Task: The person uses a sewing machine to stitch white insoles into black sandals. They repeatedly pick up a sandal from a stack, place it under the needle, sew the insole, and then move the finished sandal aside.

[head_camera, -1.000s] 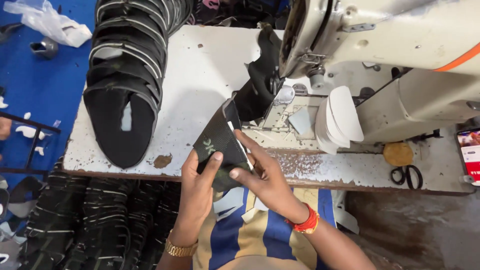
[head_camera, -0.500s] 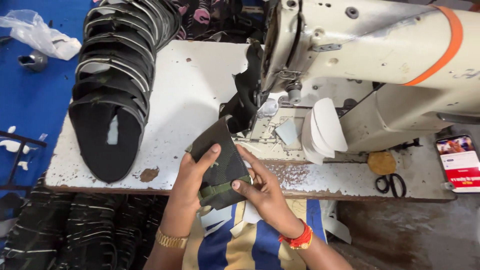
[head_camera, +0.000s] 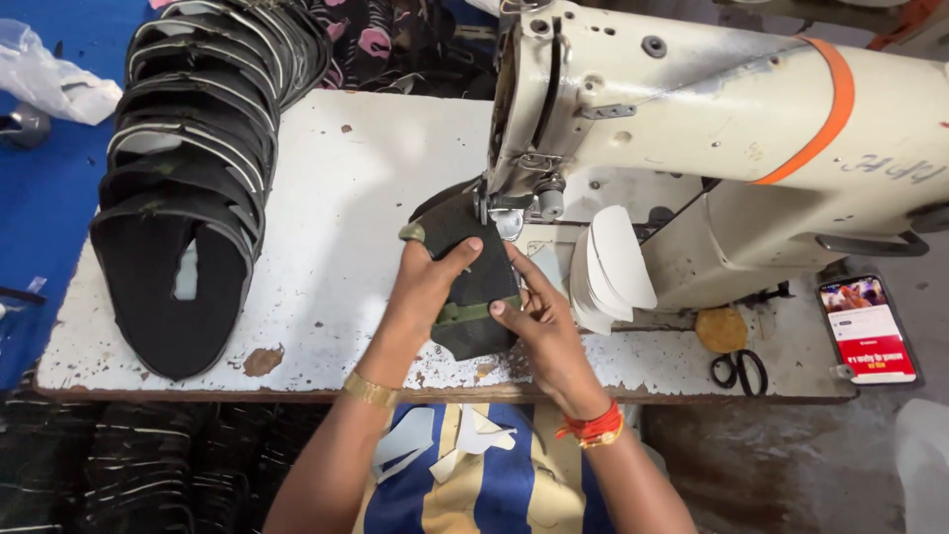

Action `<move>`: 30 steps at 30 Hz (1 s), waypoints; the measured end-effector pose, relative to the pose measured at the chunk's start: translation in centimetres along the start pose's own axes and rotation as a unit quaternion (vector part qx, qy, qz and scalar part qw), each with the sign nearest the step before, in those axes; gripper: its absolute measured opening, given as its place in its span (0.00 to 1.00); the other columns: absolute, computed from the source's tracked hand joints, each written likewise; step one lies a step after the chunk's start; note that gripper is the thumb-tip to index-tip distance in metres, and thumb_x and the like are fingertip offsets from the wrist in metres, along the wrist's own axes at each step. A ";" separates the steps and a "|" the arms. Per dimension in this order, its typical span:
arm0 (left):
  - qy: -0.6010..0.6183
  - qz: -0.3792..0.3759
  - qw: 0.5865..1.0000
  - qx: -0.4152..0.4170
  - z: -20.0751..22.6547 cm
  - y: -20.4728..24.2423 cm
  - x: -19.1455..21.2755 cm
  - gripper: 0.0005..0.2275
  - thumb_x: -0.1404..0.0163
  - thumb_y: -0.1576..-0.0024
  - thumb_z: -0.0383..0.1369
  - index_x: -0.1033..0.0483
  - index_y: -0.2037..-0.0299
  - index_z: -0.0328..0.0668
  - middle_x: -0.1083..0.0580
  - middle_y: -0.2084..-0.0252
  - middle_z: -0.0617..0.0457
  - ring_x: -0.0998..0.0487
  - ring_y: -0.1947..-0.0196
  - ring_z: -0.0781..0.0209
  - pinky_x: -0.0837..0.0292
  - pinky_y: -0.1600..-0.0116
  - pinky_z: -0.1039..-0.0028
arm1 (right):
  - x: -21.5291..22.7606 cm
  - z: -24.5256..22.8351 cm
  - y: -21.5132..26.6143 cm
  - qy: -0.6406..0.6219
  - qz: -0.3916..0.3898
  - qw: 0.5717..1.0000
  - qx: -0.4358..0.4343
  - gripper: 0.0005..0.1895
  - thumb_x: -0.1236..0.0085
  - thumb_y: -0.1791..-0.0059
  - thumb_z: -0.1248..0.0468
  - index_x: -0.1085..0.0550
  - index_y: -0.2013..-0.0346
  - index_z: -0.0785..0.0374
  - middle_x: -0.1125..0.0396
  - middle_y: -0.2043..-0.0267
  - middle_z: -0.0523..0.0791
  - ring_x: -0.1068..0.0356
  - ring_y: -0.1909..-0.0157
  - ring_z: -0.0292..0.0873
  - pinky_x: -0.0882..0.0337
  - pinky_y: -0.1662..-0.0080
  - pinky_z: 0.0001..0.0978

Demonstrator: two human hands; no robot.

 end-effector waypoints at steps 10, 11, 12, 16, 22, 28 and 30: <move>-0.159 -0.173 0.972 -0.016 1.3 -6.9 1.8 0.20 0.40 0.44 0.33 0.25 0.44 0.33 0.22 0.52 0.55 0.22 0.54 0.69 0.25 0.49 0.75 | -3.0 1.5 -2.6 0.047 0.115 0.984 0.124 0.31 0.47 0.49 0.74 0.43 0.32 0.63 0.29 0.48 0.44 0.31 0.49 0.34 0.30 0.48 0.25; -0.195 -0.176 0.965 -0.025 1.8 -7.5 1.8 0.21 0.40 0.46 0.34 0.26 0.43 0.36 0.21 0.50 0.57 0.22 0.52 0.71 0.26 0.47 0.77 | -2.6 1.9 -3.2 0.038 0.135 0.982 0.126 0.27 0.47 0.48 0.74 0.42 0.35 0.63 0.29 0.50 0.44 0.32 0.50 0.33 0.30 0.49 0.25; -0.194 -0.175 0.965 -0.028 2.2 -7.8 1.7 0.21 0.40 0.46 0.34 0.26 0.43 0.36 0.21 0.50 0.57 0.22 0.52 0.71 0.26 0.47 0.77 | -2.1 2.2 -3.5 0.039 0.132 0.982 0.127 0.27 0.47 0.48 0.74 0.42 0.35 0.63 0.29 0.50 0.44 0.32 0.50 0.33 0.30 0.49 0.25; -0.186 -0.202 0.961 0.044 2.3 -8.4 1.6 0.18 0.41 0.45 0.35 0.22 0.48 0.33 0.20 0.56 0.54 0.22 0.59 0.69 0.23 0.53 0.74 | 1.6 2.2 -3.4 0.170 0.132 0.969 0.120 0.20 0.47 0.46 0.70 0.36 0.39 0.63 0.28 0.54 0.44 0.30 0.54 0.36 0.30 0.51 0.28; -0.227 -0.198 0.952 0.047 2.9 -8.8 1.5 0.17 0.40 0.45 0.36 0.20 0.50 0.32 0.19 0.56 0.54 0.22 0.60 0.70 0.24 0.52 0.74 | 4.2 -5.2 -6.4 0.667 0.175 0.684 0.238 0.25 0.38 0.50 0.59 0.32 0.41 0.61 0.38 0.40 0.51 0.37 0.39 0.48 0.34 0.40 0.40; -0.226 -0.200 0.953 0.034 2.1 -9.2 1.9 0.19 0.40 0.46 0.38 0.20 0.49 0.33 0.20 0.57 0.55 0.24 0.60 0.70 0.25 0.52 0.73 | 19.6 6.5 -20.6 0.951 0.080 -0.222 0.198 0.29 0.58 0.46 0.61 0.55 0.35 0.66 0.52 0.36 0.51 0.49 0.38 0.44 0.45 0.41 0.31; -0.199 -0.213 0.956 0.041 1.3 -8.4 1.9 0.19 0.40 0.45 0.39 0.21 0.49 0.33 0.20 0.57 0.55 0.23 0.59 0.69 0.25 0.52 0.73 | 20.0 7.7 -21.7 0.963 0.125 -0.022 0.238 0.25 0.57 0.46 0.61 0.51 0.38 0.66 0.49 0.40 0.51 0.47 0.41 0.44 0.43 0.43 0.33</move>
Point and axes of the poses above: each hand's wrist, its own y-axis away from the middle knuckle, its own x-axis out of the back of the hand, z = x × y, the point moved 5 cm from there along -y, towards the middle knuckle
